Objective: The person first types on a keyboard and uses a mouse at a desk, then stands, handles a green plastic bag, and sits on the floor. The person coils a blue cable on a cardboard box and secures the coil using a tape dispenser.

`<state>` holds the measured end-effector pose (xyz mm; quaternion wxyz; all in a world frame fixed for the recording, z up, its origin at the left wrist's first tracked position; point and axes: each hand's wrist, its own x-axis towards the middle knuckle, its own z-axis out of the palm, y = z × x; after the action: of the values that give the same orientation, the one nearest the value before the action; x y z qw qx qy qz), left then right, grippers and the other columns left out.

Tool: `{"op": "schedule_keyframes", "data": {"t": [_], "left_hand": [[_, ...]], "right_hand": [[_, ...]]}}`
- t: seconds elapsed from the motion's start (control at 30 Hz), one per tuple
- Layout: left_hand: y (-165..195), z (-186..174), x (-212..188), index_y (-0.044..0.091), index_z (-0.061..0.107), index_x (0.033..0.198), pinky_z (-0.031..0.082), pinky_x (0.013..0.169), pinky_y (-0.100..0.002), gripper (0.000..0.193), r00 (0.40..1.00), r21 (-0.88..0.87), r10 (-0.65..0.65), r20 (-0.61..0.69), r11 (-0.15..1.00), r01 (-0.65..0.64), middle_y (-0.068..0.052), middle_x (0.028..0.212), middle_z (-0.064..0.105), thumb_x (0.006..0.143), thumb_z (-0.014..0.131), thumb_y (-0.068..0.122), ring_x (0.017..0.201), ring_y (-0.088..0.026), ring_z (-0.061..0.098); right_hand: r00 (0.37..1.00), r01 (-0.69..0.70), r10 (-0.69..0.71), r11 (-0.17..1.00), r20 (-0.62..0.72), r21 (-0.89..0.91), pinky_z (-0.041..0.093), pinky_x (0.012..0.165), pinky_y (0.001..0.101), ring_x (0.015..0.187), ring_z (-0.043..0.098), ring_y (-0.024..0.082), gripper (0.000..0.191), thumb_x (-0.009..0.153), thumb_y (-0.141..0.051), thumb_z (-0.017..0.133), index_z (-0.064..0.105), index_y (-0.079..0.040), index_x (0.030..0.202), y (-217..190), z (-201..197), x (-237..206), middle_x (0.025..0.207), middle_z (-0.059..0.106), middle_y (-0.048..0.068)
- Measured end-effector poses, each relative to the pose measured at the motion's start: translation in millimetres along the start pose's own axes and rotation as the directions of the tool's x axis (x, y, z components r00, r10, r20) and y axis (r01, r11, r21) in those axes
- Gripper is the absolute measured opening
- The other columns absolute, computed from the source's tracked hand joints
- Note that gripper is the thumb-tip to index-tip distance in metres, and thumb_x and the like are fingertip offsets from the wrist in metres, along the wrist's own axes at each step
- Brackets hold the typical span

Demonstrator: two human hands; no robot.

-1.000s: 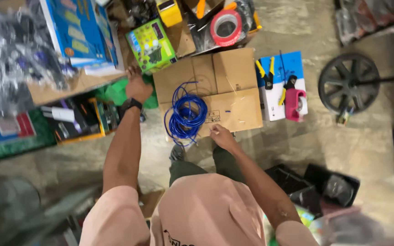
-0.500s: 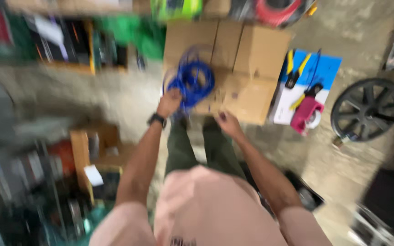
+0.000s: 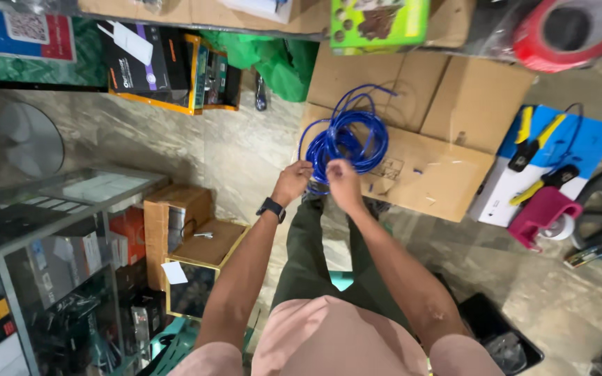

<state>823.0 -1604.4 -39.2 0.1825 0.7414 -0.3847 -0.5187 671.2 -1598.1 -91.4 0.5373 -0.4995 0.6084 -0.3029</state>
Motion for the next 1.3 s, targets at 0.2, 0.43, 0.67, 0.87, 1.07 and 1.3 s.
{"op": "schedule_keyframes", "data": {"t": [0.2, 0.43, 0.67, 0.87, 1.07, 1.3], "left_hand": [[-34, -27, 19, 0.009, 0.073, 0.117, 0.059, 0.086, -0.030, 0.028, 0.989, -0.136, 0.118, 0.091, 0.985, -0.105, -0.011, 0.108, 0.079, 0.096, 0.058, 0.018, 0.098, -0.020, 0.078], [-58, -35, 26, 0.008, 0.078, 0.111, 0.057, 0.087, -0.032, 0.027, 0.961, -0.003, 0.236, 0.144, 0.971, -0.238, -0.012, 0.108, 0.078, 0.094, 0.065, 0.024, 0.099, -0.022, 0.075], [-65, 43, 37, 0.006, 0.074, 0.117, 0.057, 0.085, -0.032, 0.035, 0.997, -0.101, 0.049, 0.055, 0.994, -0.044, -0.012, 0.104, 0.079, 0.096, 0.063, 0.031, 0.098, -0.021, 0.076], [-64, 144, 45, 0.000, 0.067, 0.117, 0.053, 0.074, -0.038, 0.046, 0.984, -0.399, -0.177, 0.013, 0.901, 0.168, -0.018, 0.099, 0.074, 0.091, 0.074, 0.036, 0.086, -0.028, 0.070], [-78, 239, 57, -0.003, 0.067, 0.103, 0.054, 0.081, -0.043, 0.053, 0.940, -0.005, -0.005, -0.341, 1.000, 0.004, -0.022, 0.093, 0.073, 0.075, 0.087, 0.038, 0.088, -0.036, 0.069], [-73, 312, 85, -0.003, 0.063, 0.101, 0.054, 0.075, -0.043, 0.042, 0.965, -0.024, 0.084, -0.250, 0.995, -0.093, -0.020, 0.090, 0.071, 0.072, 0.079, 0.021, 0.084, -0.037, 0.070]], "right_hand": [[0.981, -0.176, 0.151, 0.954, -0.118, -0.241, 0.050, 0.100, 0.0399, 0.114, 0.066, 0.036, 0.043, 0.082, -0.023, 0.078, 0.069, -0.001, 0.118, 26, 30, 33, 0.121, 0.070, 0.023], [0.990, 0.035, 0.059, 0.766, 0.125, -0.642, 0.036, 0.116, 0.0476, 0.140, 0.042, 0.044, 0.084, 0.078, -0.029, 0.082, 0.044, 0.005, 0.145, 33, 39, 24, 0.150, 0.044, 0.031], [0.964, 0.039, 0.143, 0.758, 0.225, -0.651, 0.033, 0.115, 0.0486, 0.147, 0.033, 0.039, 0.089, 0.077, -0.028, 0.079, 0.036, 0.003, 0.149, 63, 10, 15, 0.159, 0.035, 0.025], [0.887, -0.226, 0.370, 0.869, 0.275, -0.441, 0.047, 0.108, 0.0403, 0.129, 0.061, 0.036, 0.068, 0.083, -0.034, 0.073, 0.055, -0.005, 0.142, 123, -65, 1, 0.136, 0.063, 0.022], [0.810, -0.481, 0.486, 0.871, 0.330, -0.100, 0.055, 0.069, 0.0436, 0.074, 0.070, 0.027, 0.043, 0.092, -0.026, 0.067, 0.064, -0.006, 0.130, 186, -146, 0, 0.112, 0.075, 0.015], [0.973, 0.077, -0.112, 0.982, -0.201, -0.175, 0.054, 0.073, 0.0261, 0.077, 0.065, 0.011, 0.031, 0.095, -0.013, 0.076, 0.065, 0.000, 0.120, 253, -199, 50, 0.092, 0.071, 0.008]]}}
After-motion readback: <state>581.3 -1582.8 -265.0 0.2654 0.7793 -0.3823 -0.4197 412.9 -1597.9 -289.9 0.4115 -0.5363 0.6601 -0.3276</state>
